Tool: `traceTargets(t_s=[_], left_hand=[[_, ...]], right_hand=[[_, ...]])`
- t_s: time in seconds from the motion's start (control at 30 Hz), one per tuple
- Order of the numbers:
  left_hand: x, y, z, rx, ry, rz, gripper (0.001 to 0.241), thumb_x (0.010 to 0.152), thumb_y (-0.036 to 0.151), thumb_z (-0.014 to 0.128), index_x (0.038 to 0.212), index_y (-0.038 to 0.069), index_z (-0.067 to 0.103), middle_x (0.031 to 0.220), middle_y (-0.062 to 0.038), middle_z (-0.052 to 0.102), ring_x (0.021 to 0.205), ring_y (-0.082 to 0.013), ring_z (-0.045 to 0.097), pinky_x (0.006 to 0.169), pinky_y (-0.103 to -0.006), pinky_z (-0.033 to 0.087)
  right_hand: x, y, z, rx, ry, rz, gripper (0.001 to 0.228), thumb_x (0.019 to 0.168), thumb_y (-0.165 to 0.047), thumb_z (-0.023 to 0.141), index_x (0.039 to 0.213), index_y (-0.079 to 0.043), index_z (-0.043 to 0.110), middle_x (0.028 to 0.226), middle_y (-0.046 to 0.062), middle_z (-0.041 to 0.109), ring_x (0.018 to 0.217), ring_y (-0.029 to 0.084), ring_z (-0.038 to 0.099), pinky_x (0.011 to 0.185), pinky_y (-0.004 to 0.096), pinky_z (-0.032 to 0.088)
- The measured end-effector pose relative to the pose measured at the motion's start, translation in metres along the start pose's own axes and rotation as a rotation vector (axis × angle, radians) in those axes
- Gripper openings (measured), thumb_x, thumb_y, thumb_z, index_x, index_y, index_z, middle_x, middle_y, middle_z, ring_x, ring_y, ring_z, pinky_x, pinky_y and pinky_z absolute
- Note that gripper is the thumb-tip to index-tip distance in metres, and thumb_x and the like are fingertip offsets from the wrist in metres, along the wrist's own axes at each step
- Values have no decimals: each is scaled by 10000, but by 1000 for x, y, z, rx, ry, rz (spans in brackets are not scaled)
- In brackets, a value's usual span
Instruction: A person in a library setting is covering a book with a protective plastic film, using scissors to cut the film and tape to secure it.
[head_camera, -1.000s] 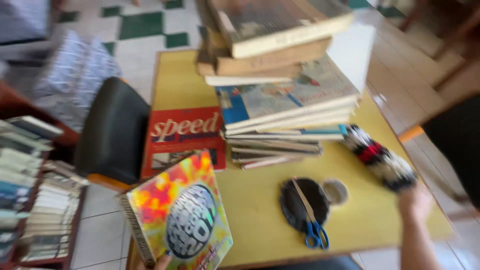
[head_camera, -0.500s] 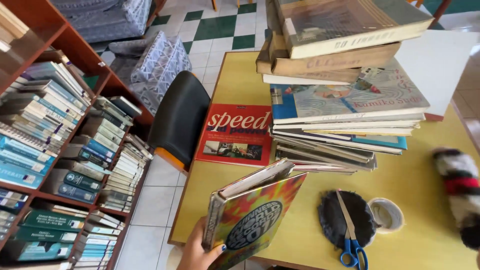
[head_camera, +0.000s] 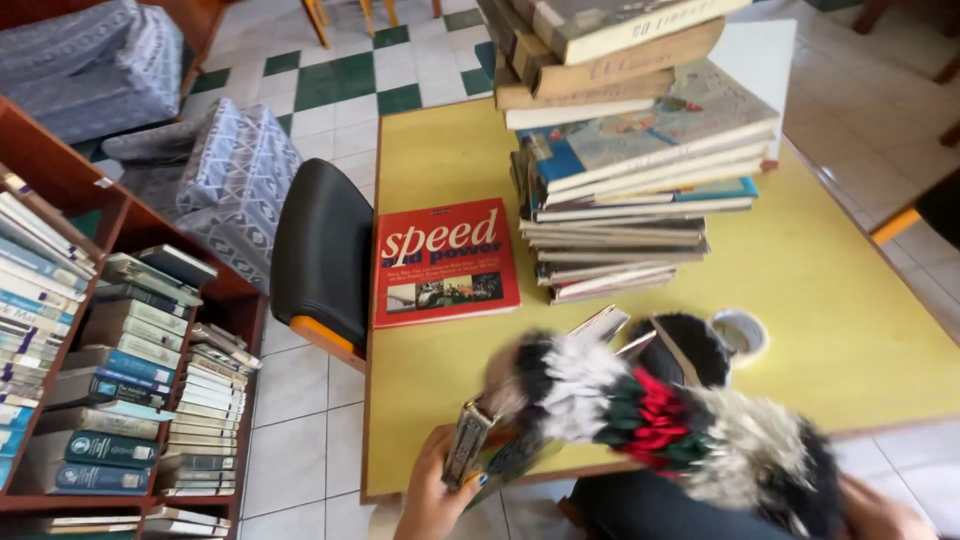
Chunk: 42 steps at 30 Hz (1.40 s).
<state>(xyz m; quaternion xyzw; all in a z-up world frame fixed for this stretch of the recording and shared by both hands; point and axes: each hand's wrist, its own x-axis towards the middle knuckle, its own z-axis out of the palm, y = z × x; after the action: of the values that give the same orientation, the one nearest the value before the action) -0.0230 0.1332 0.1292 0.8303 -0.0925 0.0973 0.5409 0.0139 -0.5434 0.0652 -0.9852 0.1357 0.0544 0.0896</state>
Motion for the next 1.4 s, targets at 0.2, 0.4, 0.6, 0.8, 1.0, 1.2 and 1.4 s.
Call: traceTargets(t_s=[0.2,0.4,0.6,0.8,1.0,1.2,1.4], left_hand=[[-18,-11,-4,-26,-33,66,374,769,38,752,1140,54,702,1145,-91,650,1044,-251,675,951,-325,515],[-17,-19,-10,-89,-135,218,434,851,59,726,1271,4,629,1259,-138,622,1129,-303,656,972,-389,534],[-23,-88,17,219,-108,104,404,735,212,812,1100,70,712,1005,-180,715,892,-405,701,783,-453,565],[-17,-96,35,-150,-40,122,401,821,46,717,1201,130,618,1084,-45,653,882,-201,661,721,-296,561],[7,-79,-11,-65,32,-281,319,733,161,852,1031,110,751,964,-57,854,914,-219,816,848,-338,613],[40,100,-55,64,27,-81,691,837,138,754,1470,215,490,1372,-50,697,1322,-212,630,1058,-387,527],[89,169,5,1040,-364,-195,565,977,197,593,1520,236,441,1024,-4,711,620,-154,619,494,-313,476]], right_hand=[[-105,5,72,-26,206,-258,393,626,-349,703,1015,-396,734,938,-146,792,956,68,782,836,222,591],[-204,-84,34,-2,417,-8,207,876,-401,640,978,-257,748,1114,-101,784,1031,116,763,804,294,556],[-255,-185,-2,-144,-146,293,349,781,-431,607,1110,-547,617,897,-165,837,834,135,850,728,292,673],[-167,-148,85,302,293,241,292,875,-233,642,663,-50,558,576,117,602,579,235,559,615,405,443],[-150,-246,44,593,-235,327,304,915,-306,546,743,-64,612,682,73,625,671,173,478,638,312,403],[-108,-228,94,934,-202,256,358,899,-210,574,587,-52,497,517,105,536,490,209,454,514,358,349],[-100,-222,81,666,-348,212,332,914,-299,569,739,-29,650,696,106,670,648,196,531,635,330,402]])
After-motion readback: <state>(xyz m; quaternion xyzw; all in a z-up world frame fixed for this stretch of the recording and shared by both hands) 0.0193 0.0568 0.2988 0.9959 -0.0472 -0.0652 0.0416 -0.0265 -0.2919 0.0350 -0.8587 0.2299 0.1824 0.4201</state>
